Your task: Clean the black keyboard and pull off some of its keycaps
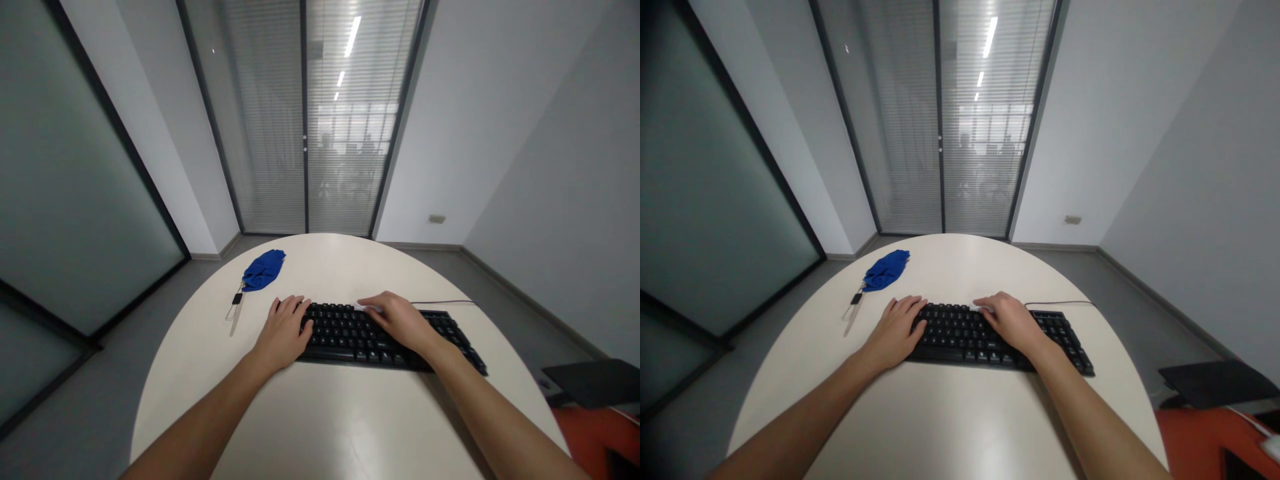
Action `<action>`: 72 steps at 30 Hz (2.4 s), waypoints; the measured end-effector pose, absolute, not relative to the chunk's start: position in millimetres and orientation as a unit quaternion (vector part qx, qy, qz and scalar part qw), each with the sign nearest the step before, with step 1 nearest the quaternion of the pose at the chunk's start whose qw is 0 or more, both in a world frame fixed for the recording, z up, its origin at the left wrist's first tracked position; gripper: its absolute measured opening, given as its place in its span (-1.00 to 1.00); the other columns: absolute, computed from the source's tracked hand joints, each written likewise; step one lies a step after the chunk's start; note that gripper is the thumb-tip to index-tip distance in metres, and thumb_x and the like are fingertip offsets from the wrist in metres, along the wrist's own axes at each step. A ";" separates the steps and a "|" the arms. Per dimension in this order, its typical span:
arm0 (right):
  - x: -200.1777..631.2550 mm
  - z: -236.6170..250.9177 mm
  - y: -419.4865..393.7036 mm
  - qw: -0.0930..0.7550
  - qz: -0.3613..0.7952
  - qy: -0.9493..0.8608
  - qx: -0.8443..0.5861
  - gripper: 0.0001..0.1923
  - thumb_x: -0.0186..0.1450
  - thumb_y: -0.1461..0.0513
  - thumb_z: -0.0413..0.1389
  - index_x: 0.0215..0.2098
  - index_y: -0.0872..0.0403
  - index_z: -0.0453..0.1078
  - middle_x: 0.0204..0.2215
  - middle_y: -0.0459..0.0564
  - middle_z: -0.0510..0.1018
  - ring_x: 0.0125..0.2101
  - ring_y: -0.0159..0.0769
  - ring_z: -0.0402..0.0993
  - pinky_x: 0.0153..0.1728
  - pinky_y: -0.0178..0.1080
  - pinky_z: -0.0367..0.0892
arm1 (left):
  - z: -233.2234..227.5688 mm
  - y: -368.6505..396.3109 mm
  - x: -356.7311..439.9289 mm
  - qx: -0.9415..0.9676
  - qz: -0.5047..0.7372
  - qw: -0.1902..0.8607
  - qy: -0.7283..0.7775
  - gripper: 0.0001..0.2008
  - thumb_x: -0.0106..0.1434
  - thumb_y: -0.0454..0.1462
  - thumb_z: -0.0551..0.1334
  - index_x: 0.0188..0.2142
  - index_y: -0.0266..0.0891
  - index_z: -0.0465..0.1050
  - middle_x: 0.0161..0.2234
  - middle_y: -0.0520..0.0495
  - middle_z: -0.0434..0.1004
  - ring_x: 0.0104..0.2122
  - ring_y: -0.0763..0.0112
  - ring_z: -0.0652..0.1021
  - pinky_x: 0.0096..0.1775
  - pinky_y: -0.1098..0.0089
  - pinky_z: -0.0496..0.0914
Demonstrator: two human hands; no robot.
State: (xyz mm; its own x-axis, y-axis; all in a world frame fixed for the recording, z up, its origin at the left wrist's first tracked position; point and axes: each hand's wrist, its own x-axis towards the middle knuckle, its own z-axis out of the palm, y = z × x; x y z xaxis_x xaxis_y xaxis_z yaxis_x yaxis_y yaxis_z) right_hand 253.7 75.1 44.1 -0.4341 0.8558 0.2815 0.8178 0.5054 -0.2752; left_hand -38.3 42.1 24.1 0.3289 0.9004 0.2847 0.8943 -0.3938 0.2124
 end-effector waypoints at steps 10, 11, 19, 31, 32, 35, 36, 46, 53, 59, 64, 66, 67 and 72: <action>244.7 48.2 69.5 0.180 0.007 -0.867 -0.465 -0.71 0.39 0.30 0.06 0.00 0.06 0.56 -0.20 0.07 0.67 -0.18 -0.13 0.58 -0.09 -0.12 0.45 | 22.3 42.8 -38.4 0.817 0.180 0.003 0.548 -0.56 0.40 -0.17 0.05 0.23 -0.20 0.28 0.24 -0.19 0.33 0.25 0.08 0.30 0.30 -0.09 0.03; 244.9 49.0 69.5 0.179 0.007 -0.869 -0.462 -0.70 0.39 0.30 0.06 0.00 0.07 0.56 -0.21 0.07 0.67 -0.18 -0.13 0.58 -0.09 -0.11 0.45 | 22.2 42.9 -38.6 0.818 0.181 0.001 0.546 -0.56 0.40 -0.17 0.05 0.23 -0.20 0.28 0.24 -0.19 0.33 0.25 0.07 0.30 0.30 -0.09 0.02; 244.4 50.2 68.3 0.192 0.010 -0.864 -0.466 -0.71 0.39 0.28 0.07 -0.01 0.06 0.56 -0.21 0.08 0.67 -0.19 -0.14 0.58 -0.12 -0.14 0.46 | 34.2 33.7 -33.8 0.862 0.178 -0.008 0.474 -0.34 0.29 0.04 0.18 0.29 -0.17 0.20 0.29 -0.18 0.24 0.30 -0.01 0.20 0.34 -0.08 -0.10; 239.3 44.2 68.4 0.208 0.020 -0.870 -0.446 -0.71 0.40 0.27 0.05 -0.01 0.06 0.56 -0.18 0.08 0.67 -0.17 -0.15 0.58 -0.09 -0.13 0.45 | 30.1 29.2 -28.6 0.883 0.133 0.004 0.451 -0.05 0.16 0.25 0.20 0.38 -0.15 0.03 0.36 -0.22 0.11 0.32 -0.10 0.15 0.32 -0.09 -0.07; 238.0 44.4 67.8 0.214 0.023 -0.871 -0.442 -0.71 0.40 0.27 0.05 -0.01 0.07 0.56 -0.17 0.08 0.67 -0.16 -0.15 0.58 -0.08 -0.13 0.45 | 30.6 30.5 -31.2 0.883 0.133 0.007 0.451 -0.04 0.14 0.26 0.21 0.38 -0.15 0.03 0.36 -0.22 0.12 0.32 -0.09 0.16 0.31 -0.08 -0.06; 233.5 44.6 65.6 0.229 0.037 -0.873 -0.429 -0.70 0.40 0.29 0.04 0.01 0.08 0.54 -0.14 0.08 0.66 -0.13 -0.16 0.56 -0.05 -0.13 0.45 | 32.3 34.9 -39.9 0.883 0.136 0.016 0.448 -0.01 0.10 0.26 0.25 0.37 -0.17 0.05 0.35 -0.21 0.13 0.32 -0.08 0.16 0.32 -0.06 -0.06; 231.8 44.6 64.9 0.234 0.040 -0.874 -0.424 -0.70 0.40 0.30 0.04 0.02 0.08 0.53 -0.12 0.08 0.65 -0.11 -0.16 0.55 -0.04 -0.13 0.45 | 32.5 36.3 -42.6 0.884 0.137 0.018 0.447 -0.01 0.10 0.26 0.25 0.37 -0.17 0.04 0.36 -0.20 0.13 0.32 -0.06 0.16 0.32 -0.05 -0.06; 225.9 46.5 60.7 0.212 0.021 -0.892 -0.398 -0.60 0.36 0.42 0.00 0.08 0.07 0.48 -0.08 0.04 0.64 -0.09 -0.17 0.51 -0.05 -0.15 0.44 | 25.6 42.8 -51.5 0.888 0.137 0.024 0.437 0.01 0.12 0.27 0.23 0.39 -0.18 0.00 0.38 -0.19 0.07 0.37 -0.03 0.07 0.34 -0.05 -0.09; 209.4 53.1 47.6 0.180 0.014 -0.919 -0.350 -0.57 0.32 0.46 0.02 0.09 0.09 0.48 -0.08 0.08 0.63 -0.14 -0.18 0.51 -0.09 -0.14 0.46 | 26.0 41.4 -51.0 0.886 0.132 0.032 0.444 0.03 0.11 0.26 0.26 0.40 -0.15 -0.03 0.40 -0.21 0.00 0.38 -0.04 0.03 0.33 -0.06 -0.09; 191.3 56.6 31.8 0.169 0.017 -0.932 -0.322 -0.61 0.33 0.43 0.04 0.08 0.12 0.48 -0.04 0.12 0.62 -0.13 -0.17 0.50 -0.10 -0.16 0.47 | 26.5 41.1 -51.2 0.885 0.130 0.034 0.445 0.01 0.11 0.26 0.25 0.39 -0.14 -0.02 0.40 -0.22 0.02 0.38 -0.03 0.03 0.33 -0.06 -0.09; 178.5 55.8 21.0 0.146 0.010 -0.944 -0.296 -0.70 0.39 0.33 0.07 0.05 0.12 0.48 -0.04 0.09 0.62 -0.15 -0.17 0.48 -0.13 -0.19 0.46 | 27.9 40.3 -50.7 0.885 0.132 0.028 0.445 0.01 0.11 0.27 0.25 0.38 -0.18 0.02 0.39 -0.20 0.02 0.38 -0.02 0.04 0.33 -0.04 -0.07; 176.7 54.5 19.3 0.139 0.005 -0.948 -0.287 -0.72 0.39 0.30 0.09 0.05 0.12 0.48 -0.01 0.08 0.60 -0.15 -0.17 0.47 -0.12 -0.18 0.46 | 29.4 39.7 -50.9 0.886 0.132 0.031 0.444 0.00 0.12 0.26 0.25 0.38 -0.18 0.01 0.39 -0.20 0.03 0.38 -0.01 0.04 0.34 -0.03 -0.07; 176.8 54.0 19.1 0.140 0.005 -0.949 -0.282 -0.72 0.40 0.30 0.09 0.05 0.11 0.48 0.00 0.08 0.60 -0.15 -0.18 0.47 -0.11 -0.18 0.46 | 30.3 39.4 -51.1 0.886 0.132 0.033 0.444 0.00 0.12 0.25 0.25 0.38 -0.18 0.01 0.39 -0.20 0.03 0.38 -0.01 0.05 0.34 -0.03 -0.06; 182.3 53.1 22.8 0.171 0.034 -0.950 -0.260 -0.72 0.39 0.33 0.07 -0.02 0.00 0.54 -0.01 -0.01 0.61 -0.13 -0.24 0.48 -0.10 -0.21 0.45 | 33.1 38.9 -52.5 0.886 0.124 0.043 0.444 0.02 0.12 0.23 0.26 0.39 -0.23 -0.03 0.39 -0.22 0.02 0.37 -0.01 0.06 0.34 0.00 -0.06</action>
